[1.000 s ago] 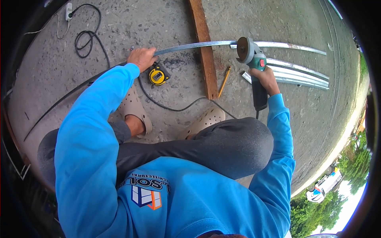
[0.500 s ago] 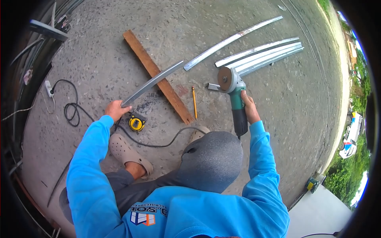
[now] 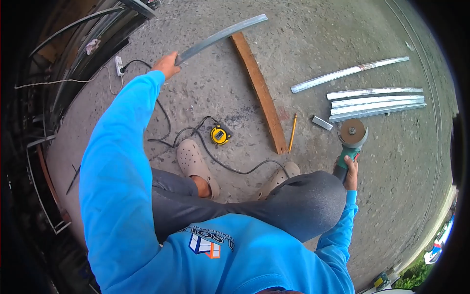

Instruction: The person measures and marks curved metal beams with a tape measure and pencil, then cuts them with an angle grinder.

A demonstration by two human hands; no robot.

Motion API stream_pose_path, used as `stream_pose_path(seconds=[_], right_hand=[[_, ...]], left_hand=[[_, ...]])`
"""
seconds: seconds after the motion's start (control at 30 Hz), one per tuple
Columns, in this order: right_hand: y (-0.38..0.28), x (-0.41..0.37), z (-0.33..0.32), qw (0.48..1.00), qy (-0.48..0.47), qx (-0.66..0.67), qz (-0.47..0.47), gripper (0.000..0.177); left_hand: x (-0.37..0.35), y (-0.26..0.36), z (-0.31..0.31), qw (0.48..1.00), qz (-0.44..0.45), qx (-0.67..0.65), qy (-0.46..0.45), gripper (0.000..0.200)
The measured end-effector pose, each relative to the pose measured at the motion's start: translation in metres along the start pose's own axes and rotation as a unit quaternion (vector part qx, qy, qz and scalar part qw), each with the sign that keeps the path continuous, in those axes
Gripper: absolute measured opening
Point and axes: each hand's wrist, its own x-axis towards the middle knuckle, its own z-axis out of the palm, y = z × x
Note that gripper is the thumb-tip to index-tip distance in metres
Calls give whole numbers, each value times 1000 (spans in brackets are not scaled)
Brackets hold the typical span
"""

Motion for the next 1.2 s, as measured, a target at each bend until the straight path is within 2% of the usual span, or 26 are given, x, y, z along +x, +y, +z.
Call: stream_pose_path(seconds=[0.13, 0.2, 0.27, 0.37, 0.47, 0.5, 0.53, 0.6, 0.7, 0.8, 0.87, 0.93, 1.0, 1.07, 1.13, 1.2], right_hand=[[-3, -5, 14, 1000, 7, -14, -6, 43], [1, -5, 17, 1000, 17, -13, -7, 42], [5, -5, 16, 1000, 20, -11, 5, 44], [6, -1, 16, 1000, 24, 6, 17, 48], [2, 2, 25, 998, 30, 50, 4, 52], [8, 9, 16, 998, -20, 64, 21, 57], [16, 15, 10, 998, -22, 61, 25, 57], [20, 21, 12, 985, -36, 167, 18, 61], [17, 29, 17, 971, -43, 233, 28, 63], [22, 37, 14, 973, -44, 226, 22, 69], [20, 39, 12, 978, -29, 205, 12, 70], [18, 39, 12, 981, -33, 189, 25, 68], [15, 36, 18, 973, -32, 228, 27, 65], [19, 34, 23, 975, -17, 222, -1, 68], [26, 36, 26, 975, -16, 220, -13, 68], [27, 34, 33, 963, -38, 265, -37, 67]], left_hand=[[36, 3, -19, 997, -24, 72, 12, 43], [55, 7, -9, 989, -65, 121, 46, 40], [74, 2, 9, 987, -102, 116, 52, 38], [87, -8, 38, 985, -108, 96, 95, 41], [74, 0, 55, 990, -72, 95, 80, 43], [60, 5, 57, 990, -75, 93, 74, 43], [47, 13, 60, 993, -50, 97, 52, 43], [25, 22, 66, 994, -28, 104, 29, 44], [0, 28, 83, 995, 0, 103, -4, 42], [-12, 32, 86, 997, 44, 63, -13, 41], [-12, 38, 81, 993, 33, 86, -75, 43], [-10, 48, 80, 993, 19, 88, -80, 43], [-20, 86, 55, 977, -13, 177, -122, 43], [-39, 139, 30, 962, 45, 211, -165, 47], [-67, 184, 30, 965, 162, 99, -181, 53], [-95, 231, 52, 921, 269, -104, -263, 53]])
